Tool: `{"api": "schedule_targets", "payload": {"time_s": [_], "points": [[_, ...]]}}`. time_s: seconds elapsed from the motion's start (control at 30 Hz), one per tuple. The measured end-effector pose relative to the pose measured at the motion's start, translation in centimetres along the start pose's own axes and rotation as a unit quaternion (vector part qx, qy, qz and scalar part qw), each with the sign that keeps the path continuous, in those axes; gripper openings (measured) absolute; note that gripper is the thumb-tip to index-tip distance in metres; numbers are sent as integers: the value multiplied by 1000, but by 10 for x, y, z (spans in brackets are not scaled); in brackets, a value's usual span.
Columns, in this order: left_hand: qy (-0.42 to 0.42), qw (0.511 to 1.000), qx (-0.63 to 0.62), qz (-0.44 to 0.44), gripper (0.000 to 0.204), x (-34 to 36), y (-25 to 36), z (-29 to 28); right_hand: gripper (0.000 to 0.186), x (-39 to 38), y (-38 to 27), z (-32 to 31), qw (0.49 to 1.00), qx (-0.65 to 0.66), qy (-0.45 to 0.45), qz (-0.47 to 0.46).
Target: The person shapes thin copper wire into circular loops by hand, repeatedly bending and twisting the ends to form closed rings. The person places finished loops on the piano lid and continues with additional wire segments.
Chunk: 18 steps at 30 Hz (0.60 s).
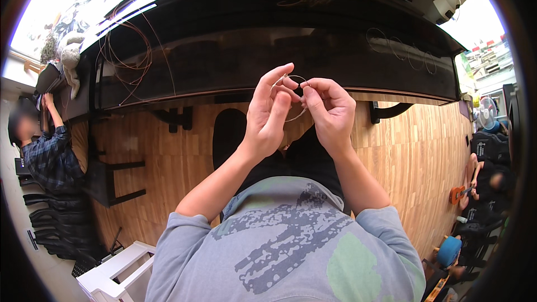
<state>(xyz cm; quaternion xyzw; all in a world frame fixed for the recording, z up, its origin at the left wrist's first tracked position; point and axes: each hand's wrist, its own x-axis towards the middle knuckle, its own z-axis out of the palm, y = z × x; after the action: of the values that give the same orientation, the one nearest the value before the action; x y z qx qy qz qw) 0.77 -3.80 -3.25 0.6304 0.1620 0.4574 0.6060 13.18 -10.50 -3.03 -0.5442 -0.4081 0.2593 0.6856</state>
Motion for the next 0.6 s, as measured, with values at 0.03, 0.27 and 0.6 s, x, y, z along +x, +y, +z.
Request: {"api": "schedule_targets", "payload": {"time_s": [0.03,0.27,0.6], "points": [[-6,1000,-10,14,58,1,1,-1,7,1,-3,0,1000,3,6,4],[-20,989,147,-2,25,14,31,-19,8,4,-22,-1,959,-213,6,-188],[-17,930,314,189,15,12,40,-11,3,-2,-32,-7,998,-28,-50,1]]}}
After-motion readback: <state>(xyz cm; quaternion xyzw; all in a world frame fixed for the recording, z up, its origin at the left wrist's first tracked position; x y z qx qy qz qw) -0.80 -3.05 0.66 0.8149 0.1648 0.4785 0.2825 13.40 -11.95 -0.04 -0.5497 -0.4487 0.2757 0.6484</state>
